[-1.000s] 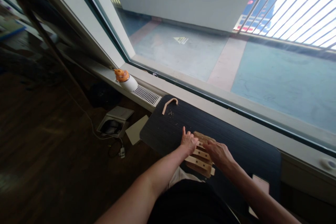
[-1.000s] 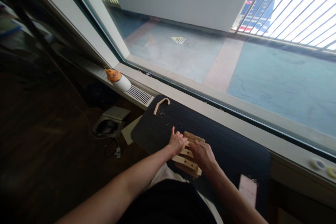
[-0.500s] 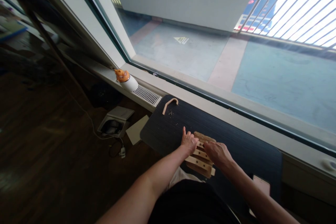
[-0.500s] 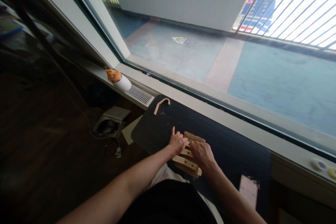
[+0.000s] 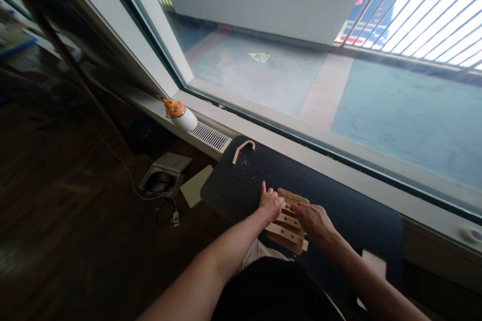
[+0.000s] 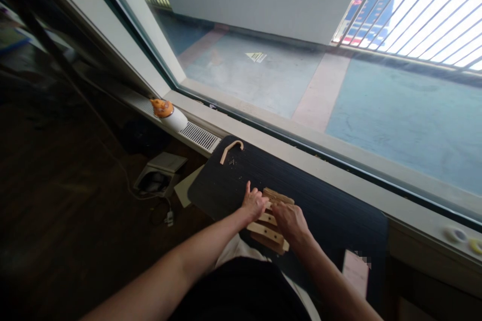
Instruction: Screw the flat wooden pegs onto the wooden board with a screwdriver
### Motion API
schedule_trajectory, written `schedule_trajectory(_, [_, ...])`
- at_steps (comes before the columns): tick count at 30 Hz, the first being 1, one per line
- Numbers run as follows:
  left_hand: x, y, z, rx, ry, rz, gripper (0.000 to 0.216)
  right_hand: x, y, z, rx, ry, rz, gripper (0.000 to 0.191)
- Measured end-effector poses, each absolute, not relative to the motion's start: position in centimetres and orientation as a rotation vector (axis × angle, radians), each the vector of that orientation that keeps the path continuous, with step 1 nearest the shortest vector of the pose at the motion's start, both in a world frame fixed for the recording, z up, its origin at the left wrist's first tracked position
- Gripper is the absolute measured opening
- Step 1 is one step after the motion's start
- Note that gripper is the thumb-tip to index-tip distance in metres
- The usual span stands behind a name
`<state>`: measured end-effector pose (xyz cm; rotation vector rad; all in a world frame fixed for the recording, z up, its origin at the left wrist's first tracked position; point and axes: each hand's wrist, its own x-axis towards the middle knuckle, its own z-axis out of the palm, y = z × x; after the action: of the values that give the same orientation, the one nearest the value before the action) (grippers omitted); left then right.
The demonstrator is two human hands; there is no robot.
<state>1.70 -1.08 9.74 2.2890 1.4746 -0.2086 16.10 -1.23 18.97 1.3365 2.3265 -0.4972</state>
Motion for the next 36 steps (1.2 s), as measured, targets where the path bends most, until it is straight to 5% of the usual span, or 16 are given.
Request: schedule_trajectory(36, [1.7, -1.0, 9.8, 2.276, 1.469, -0.206, 0.016, 16.4, -1.5, 17.4, 1.400, 2.291, -0.487, 0.029])
